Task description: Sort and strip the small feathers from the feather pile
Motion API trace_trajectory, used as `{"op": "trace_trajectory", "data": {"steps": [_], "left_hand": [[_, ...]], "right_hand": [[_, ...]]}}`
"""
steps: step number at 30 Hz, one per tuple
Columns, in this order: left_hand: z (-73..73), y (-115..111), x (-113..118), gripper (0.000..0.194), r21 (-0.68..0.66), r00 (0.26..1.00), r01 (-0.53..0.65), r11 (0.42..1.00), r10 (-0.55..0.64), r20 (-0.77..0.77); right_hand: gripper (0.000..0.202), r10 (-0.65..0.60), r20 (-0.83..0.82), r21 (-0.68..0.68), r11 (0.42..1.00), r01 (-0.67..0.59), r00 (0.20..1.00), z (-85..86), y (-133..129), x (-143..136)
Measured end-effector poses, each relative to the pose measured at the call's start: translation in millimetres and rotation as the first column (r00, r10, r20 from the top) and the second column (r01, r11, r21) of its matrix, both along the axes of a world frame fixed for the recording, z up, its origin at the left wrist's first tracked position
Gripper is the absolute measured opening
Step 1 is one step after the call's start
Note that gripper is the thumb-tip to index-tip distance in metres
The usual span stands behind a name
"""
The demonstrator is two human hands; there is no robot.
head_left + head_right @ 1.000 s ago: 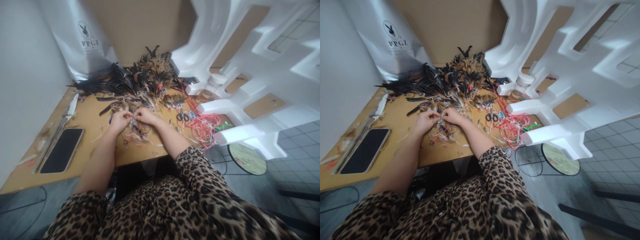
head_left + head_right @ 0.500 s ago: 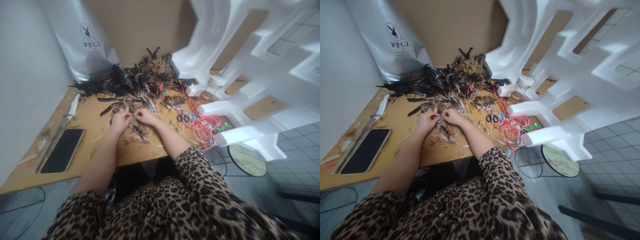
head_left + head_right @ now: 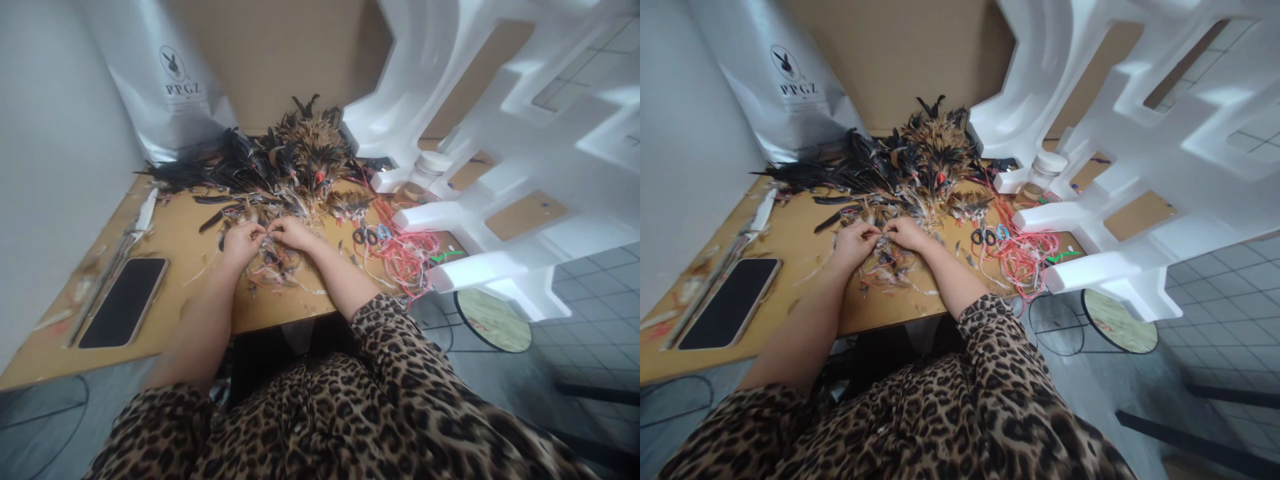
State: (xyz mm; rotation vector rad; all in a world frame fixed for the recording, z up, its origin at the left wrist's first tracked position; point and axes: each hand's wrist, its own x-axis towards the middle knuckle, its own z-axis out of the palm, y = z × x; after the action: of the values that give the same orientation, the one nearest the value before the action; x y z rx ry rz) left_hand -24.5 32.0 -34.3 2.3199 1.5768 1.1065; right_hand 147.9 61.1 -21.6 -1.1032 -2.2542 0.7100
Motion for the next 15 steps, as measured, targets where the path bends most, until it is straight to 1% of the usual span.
{"op": "trace_trajectory", "data": {"steps": [5, 11, 15], "left_hand": [[-1.9, 0.9, -0.4, 0.014, -0.035, 0.999, -0.005, 0.999, 0.006, 0.042], [-3.5, 1.6, -0.7, 0.014, -0.055, 0.999, -0.027, 0.998, 0.030, 0.045], [-2.8, 0.7, 0.3, 0.016, -0.090, 0.997, -0.056, 0.994, 0.061, 0.045]], "right_hand": [[0.017, -0.011, -0.007, 0.025, 1.000, 0.011, 1.000, -0.1, -0.8, 0.3], [0.015, -0.027, -0.060, 0.003, 1.000, 0.028, 0.998, -0.5, -0.1, -0.4], [0.014, -0.044, -0.058, -0.007, 0.999, 0.044, 0.997, 2.3, -2.6, -0.1]]}}
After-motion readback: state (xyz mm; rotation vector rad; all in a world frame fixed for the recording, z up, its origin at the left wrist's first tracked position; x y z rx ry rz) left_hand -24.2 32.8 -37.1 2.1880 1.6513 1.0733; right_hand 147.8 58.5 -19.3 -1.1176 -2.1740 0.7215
